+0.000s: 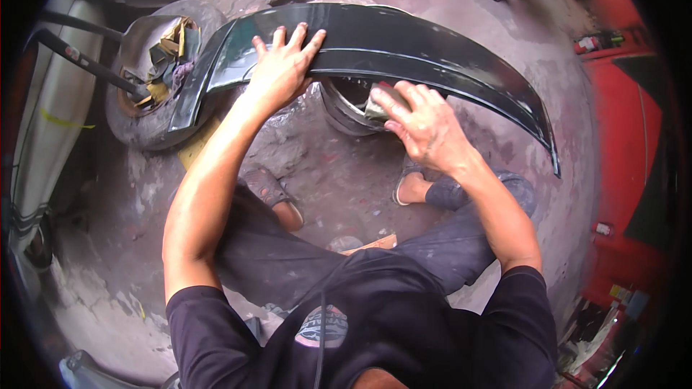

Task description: The person sits on the floor and sands a black car spoiler using a sanding block. They work on the main surface and edges, then flip the part to sand the underside and the red reflector area.

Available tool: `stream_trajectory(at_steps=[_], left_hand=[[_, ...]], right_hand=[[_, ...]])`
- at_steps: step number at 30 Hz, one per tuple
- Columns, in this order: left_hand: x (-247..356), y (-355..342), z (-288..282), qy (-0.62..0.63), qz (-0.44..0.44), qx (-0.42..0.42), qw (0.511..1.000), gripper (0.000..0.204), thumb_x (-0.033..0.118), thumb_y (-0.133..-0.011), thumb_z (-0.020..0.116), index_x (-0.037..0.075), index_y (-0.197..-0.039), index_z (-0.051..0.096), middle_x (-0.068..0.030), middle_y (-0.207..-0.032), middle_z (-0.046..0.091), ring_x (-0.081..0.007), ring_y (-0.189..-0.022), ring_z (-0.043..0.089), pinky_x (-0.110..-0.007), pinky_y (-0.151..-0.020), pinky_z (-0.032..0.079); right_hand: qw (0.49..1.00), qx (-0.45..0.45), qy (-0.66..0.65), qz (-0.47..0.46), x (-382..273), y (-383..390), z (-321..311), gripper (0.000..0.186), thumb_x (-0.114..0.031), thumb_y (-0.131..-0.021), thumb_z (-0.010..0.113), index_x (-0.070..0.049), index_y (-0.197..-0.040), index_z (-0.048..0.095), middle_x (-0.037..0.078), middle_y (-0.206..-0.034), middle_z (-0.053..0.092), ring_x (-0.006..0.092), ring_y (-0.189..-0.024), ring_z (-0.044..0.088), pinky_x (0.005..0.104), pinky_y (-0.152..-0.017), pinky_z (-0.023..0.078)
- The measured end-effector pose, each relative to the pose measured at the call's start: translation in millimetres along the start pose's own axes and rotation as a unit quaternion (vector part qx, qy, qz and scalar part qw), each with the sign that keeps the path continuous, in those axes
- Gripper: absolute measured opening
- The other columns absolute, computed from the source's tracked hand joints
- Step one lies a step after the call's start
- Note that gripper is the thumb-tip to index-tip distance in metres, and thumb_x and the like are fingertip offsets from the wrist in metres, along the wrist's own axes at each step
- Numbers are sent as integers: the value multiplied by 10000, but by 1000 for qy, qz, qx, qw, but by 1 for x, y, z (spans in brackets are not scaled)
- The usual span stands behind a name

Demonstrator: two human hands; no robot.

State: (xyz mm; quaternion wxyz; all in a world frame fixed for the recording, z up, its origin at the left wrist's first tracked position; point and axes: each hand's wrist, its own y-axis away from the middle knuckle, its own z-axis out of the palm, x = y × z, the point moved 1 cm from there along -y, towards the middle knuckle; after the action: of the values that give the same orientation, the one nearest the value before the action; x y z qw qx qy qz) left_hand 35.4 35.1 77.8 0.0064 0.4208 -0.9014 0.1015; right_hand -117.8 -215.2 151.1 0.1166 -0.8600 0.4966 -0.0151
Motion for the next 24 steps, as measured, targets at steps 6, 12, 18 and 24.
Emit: stream_trajectory(at_steps=[6, 12, 18, 24], left_hand=[[-15, 32, -5, -22, -7, -3, 1000, 823, 368, -912, 797, 211, -1621, 410, -181, -1668, 380, -512, -1498, 373, -792, -1130, 338], [-2, 28, -12, -32, -15, -6, 999, 949, 387, -829, 872, 244, -1634, 389, -224, -1639, 385, -491, -1518, 348, -776, -1154, 315], [26, 3, -5, -8, 66, -10, 998, 1044, 304, -800, 886, 220, -1670, 314, -186, -1715, 299, -434, -1600, 246, -760, -1210, 269], [21, 1, 0, -12, 51, 0, 999, 944, 35, -775, 724, 23, -1634, 331, -158, -1719, 327, -375, -1599, 293, -711, -1220, 292]], right_hand=[[989, 103, -3, 110, 87, 4, -18, 586, -190, -938, 731, -102, -1500, 585, 179, -1310, 651, 390, -1162, 634, 465, -1004, 503], [988, 71, -1, 136, 119, 18, 39, 496, -238, -990, 710, -196, -1479, 639, 198, -1386, 615, 377, -1245, 603, 487, -1055, 473], [990, 67, 5, 128, 124, 14, 37, 515, -313, -986, 712, -214, -1485, 634, 210, -1389, 610, 376, -1248, 602, 483, -1060, 473], [993, 51, 18, 105, 154, 56, 8, 502, -229, -959, 734, -219, -1456, 664, 185, -1357, 651, 378, -1218, 624, 468, -1041, 503]])
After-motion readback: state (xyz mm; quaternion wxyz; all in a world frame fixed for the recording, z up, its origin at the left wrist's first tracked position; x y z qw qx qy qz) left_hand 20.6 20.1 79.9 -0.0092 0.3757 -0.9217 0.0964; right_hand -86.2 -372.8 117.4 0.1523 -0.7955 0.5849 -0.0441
